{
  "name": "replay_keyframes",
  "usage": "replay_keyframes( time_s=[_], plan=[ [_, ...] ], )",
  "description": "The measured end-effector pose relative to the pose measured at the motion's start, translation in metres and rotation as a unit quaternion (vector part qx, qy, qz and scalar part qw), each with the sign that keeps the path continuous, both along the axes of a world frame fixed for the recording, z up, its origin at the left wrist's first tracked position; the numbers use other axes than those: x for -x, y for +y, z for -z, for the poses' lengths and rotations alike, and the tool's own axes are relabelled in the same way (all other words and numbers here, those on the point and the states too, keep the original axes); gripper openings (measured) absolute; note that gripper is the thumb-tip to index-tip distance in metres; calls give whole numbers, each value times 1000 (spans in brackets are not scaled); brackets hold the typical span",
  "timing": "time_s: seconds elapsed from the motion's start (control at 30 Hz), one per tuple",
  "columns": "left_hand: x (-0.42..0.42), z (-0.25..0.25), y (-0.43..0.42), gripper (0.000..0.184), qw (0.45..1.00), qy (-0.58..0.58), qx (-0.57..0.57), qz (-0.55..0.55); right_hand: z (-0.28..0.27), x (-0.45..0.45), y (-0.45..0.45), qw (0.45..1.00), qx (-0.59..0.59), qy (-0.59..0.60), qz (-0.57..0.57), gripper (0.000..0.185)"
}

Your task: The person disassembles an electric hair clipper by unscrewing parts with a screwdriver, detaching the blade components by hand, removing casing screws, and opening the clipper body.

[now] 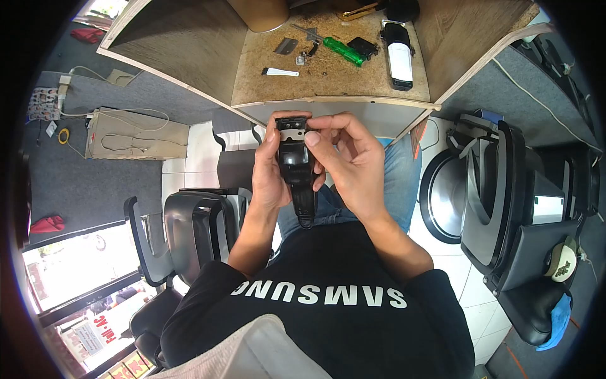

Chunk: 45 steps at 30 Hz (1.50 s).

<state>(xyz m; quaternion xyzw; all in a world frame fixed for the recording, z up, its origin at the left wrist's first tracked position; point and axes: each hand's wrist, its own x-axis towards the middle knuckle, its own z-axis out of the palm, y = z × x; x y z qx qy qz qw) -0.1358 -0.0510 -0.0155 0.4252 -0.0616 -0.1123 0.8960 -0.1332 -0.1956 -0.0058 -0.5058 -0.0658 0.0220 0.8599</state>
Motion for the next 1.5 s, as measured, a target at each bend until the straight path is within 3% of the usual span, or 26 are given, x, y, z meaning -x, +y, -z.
replay_keyframes(
  time_s=[0.2, 0.57, 1.4, 1.5],
  plan=[
    [0, 4, -2, 46, 999, -1, 43, -4, 0, 0, 1, 1000, -1, 6, 1, 22],
    [0, 2, 0, 47, 1000, -9, 14, -10, 4, -1, 1, 998, 8, -57, 0, 17],
    [-7, 5, 3, 52, 1000, 10, -4, -10, 8, -3, 0, 998, -23, -63, -2, 16],
    [-22, 10, 12, 55, 987, 22, 158, 27, 7, -5, -3, 997, -7, -72, 16, 17]
  ],
)
